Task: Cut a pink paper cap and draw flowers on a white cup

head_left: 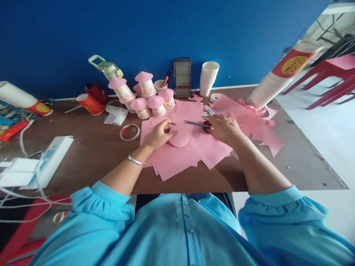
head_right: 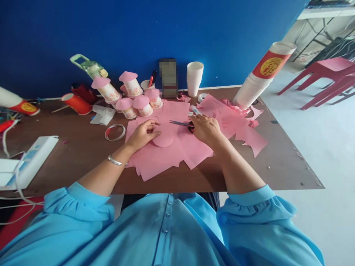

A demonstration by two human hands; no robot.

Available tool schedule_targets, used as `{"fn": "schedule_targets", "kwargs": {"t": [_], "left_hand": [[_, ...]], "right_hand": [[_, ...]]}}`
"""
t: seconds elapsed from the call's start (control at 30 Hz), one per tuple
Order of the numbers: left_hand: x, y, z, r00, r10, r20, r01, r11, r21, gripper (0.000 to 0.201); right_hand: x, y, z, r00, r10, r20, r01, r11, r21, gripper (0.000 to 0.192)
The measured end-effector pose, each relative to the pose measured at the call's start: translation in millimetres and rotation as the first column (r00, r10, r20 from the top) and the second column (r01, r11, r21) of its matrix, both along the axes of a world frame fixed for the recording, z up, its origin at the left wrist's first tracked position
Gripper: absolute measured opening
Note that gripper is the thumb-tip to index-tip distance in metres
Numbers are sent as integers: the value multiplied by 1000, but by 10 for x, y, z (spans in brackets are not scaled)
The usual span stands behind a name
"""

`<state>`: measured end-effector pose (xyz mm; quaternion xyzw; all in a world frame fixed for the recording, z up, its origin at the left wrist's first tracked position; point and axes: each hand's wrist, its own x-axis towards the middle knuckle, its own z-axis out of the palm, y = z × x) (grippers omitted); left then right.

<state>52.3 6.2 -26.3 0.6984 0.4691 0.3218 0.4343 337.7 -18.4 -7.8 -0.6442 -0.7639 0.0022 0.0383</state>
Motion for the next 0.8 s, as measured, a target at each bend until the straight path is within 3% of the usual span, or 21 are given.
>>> {"fn": "schedule_targets", "kwargs": {"t": [0.1, 0.3, 0.4, 0.47, 0.53, 0.6, 0.67, 0.73, 0.8], "left_hand": [[-9, 5, -2, 1000, -10, 30, 10, 1000, -28, 40], [-17, 26, -26, 983, 10, 182, 4, 997, -79, 44], [-7, 24, -14, 944, 102, 315, -79, 993, -83, 46], [3, 11, 11, 911, 150, 385, -113, 987, -118, 47], [18, -11, 38, 880, 177, 441, -122, 981, -150, 46], [35, -36, 58, 855, 184, 486, -119, 979, -163, 45], [55, -63, 64, 844, 182, 505, -108, 979, -172, 45], [73, -86, 59, 849, 175, 499, -98, 979, -178, 46], [88, -104, 51, 860, 165, 483, -91, 981, -172, 46]], "right_hand": [[11, -5, -1, 999, 19, 26, -19, 1000, -7, 53], [21, 10, -32, 999, 30, 15, -31, 998, 59, 48], [81, 36, 13, 991, -7, -134, 27, 989, 147, 47], [102, 53, 47, 941, -3, -339, 67, 982, 178, 44], [73, 62, 58, 783, 18, -622, 79, 989, 128, 38], [-20, 54, 40, 487, 4, -873, 26, 999, 19, 38], [-160, 23, 3, 209, -49, -977, -61, 996, -63, 49], [-313, -24, -34, 91, -69, -993, -113, 990, -79, 59], [-444, -75, -64, 22, -87, -996, -104, 991, -89, 61]]}}
